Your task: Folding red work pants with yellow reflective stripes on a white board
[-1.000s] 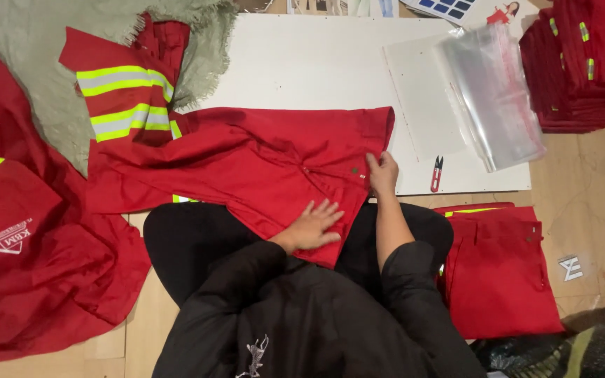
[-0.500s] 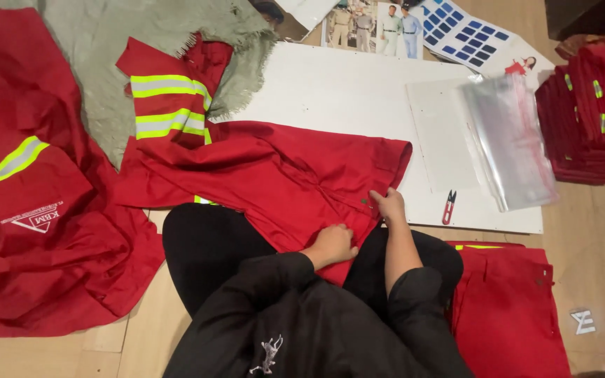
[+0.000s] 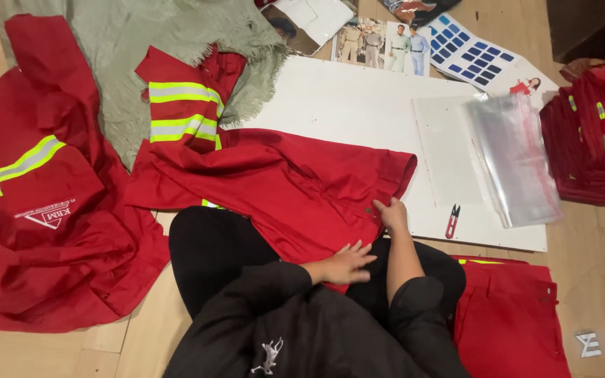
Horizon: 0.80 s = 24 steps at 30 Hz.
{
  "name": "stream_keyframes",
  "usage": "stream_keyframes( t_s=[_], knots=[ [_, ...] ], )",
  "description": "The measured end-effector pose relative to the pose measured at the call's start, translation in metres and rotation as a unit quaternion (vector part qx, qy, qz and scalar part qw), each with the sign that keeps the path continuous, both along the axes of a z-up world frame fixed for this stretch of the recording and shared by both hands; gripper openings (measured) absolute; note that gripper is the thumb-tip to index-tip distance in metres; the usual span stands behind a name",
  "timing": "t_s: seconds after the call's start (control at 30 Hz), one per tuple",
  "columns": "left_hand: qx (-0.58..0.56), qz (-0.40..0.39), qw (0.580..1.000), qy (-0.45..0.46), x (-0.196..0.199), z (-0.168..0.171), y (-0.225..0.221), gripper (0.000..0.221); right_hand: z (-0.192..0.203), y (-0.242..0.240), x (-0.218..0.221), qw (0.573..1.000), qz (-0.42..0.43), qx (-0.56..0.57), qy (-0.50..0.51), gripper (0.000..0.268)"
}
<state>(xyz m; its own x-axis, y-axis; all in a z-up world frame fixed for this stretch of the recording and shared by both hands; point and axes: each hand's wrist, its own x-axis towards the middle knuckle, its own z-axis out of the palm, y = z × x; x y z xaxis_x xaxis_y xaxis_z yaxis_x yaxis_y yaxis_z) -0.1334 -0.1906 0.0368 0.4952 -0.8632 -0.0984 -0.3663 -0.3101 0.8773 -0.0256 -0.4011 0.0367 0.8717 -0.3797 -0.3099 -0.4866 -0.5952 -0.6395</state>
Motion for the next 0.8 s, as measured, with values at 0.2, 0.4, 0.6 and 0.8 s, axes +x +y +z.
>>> stream_keyframes(
  t_s=[0.2,0.4,0.6,0.8],
  knots=[
    [0.129,-0.115,0.984,-0.038,0.001,-0.013,-0.007,0.104,0.005,-0.001,-0.008,1.0,0.011,0.01,-0.014,0.04],
    [0.125,-0.121,0.985,-0.018,0.003,-0.001,-0.002,0.106,0.007,0.004,-0.006,1.0,0.018,-0.001,-0.015,0.042],
    [0.119,-0.131,0.984,-0.005,0.008,0.005,0.004,0.105,0.002,0.002,-0.006,1.0,0.001,0.001,-0.004,0.042],
    [-0.071,0.015,0.997,-0.017,0.01,-0.035,0.0,0.069,0.033,0.018,-0.012,0.984,-0.059,0.127,-0.106,0.067]
  ],
)
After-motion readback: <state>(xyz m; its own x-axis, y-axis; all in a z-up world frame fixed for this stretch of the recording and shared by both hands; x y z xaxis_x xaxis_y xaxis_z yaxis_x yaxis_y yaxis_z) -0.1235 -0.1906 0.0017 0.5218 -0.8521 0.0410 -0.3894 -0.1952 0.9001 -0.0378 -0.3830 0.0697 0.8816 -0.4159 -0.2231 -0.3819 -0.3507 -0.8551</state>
